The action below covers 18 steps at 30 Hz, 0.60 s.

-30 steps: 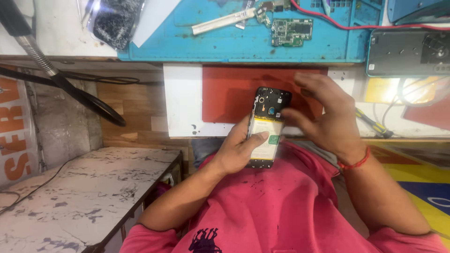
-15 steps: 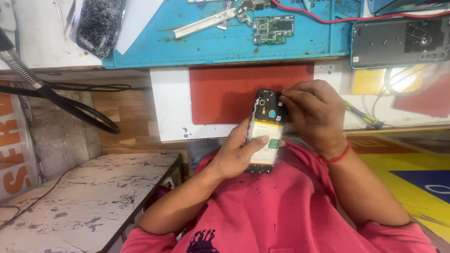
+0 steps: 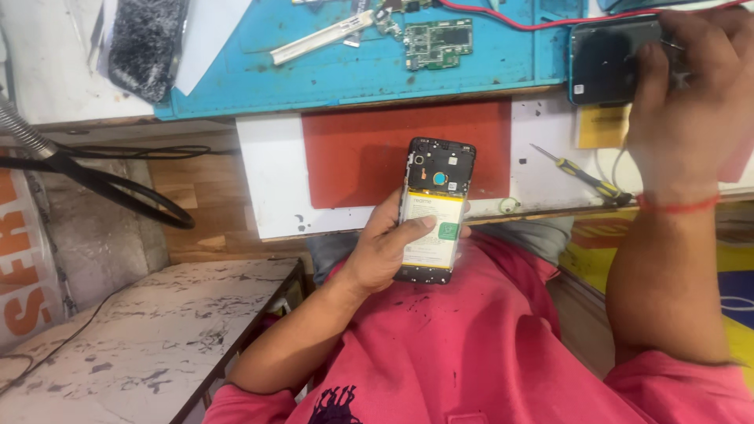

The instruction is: The person uses a screwdriver to remove screws from the back of a disassembled smartphone, then detaches the battery. They then pick up a second light blue smartphone and use a metal prying tool to separate the back cover from the frame.

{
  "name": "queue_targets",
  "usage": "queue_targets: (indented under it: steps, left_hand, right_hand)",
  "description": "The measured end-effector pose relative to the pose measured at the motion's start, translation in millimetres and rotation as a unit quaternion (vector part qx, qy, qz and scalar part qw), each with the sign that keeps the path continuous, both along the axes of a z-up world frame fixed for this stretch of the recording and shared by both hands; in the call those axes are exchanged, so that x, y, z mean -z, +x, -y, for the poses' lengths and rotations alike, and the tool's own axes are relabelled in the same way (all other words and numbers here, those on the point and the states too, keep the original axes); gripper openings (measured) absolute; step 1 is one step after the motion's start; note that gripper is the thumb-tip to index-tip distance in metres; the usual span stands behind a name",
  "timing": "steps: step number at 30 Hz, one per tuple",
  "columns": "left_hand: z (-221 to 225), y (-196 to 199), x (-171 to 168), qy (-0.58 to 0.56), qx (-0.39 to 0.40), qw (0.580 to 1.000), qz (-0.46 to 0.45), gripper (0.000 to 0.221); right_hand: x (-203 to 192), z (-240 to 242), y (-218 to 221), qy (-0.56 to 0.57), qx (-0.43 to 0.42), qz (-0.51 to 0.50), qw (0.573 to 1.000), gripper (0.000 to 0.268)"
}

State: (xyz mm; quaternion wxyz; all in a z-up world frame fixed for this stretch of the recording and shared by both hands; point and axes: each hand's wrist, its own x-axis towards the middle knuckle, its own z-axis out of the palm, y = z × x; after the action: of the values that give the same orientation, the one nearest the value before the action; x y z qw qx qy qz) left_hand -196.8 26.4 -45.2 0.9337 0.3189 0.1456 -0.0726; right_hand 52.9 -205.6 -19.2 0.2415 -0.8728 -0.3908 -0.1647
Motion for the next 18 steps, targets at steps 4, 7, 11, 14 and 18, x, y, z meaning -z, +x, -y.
queue_targets:
  steps: [4,7,11,14,18]
  left_hand:
    - [2.6,-3.6,1.3,0.086,0.002,0.996,-0.019,0.041]
    - [2.6,-7.4,4.4,0.208,0.026,0.978,-0.012,0.037]
    - [0.6,-4.1,3.0,0.167,0.04,0.984,-0.045,0.036]
    - [-0.9,-1.1,-2.1,0.168,0.047,0.983,-0.064,0.039]
    - [-4.0,1.0,-7.8,0.221,0.079,0.97,-0.071,0.037]
  right_hand:
    - [-26.2,-37.1,-47.6,-0.013,-0.127,-0.089,0.988,0.042]
    - [-34.3,-71.4,-83.7,-0.021,-0.243,-0.161,0.956,0.048]
    - [-34.9,-86.3,-80.9,-0.076,-0.242,-0.197,0.947,0.044]
    - [-29.7,-89.2,-76.7,-0.102,-0.249,-0.211,0.94,0.042]
    - [-26.3,-97.2,-79.6,-0.153,-0.228,-0.229,0.934,0.047]
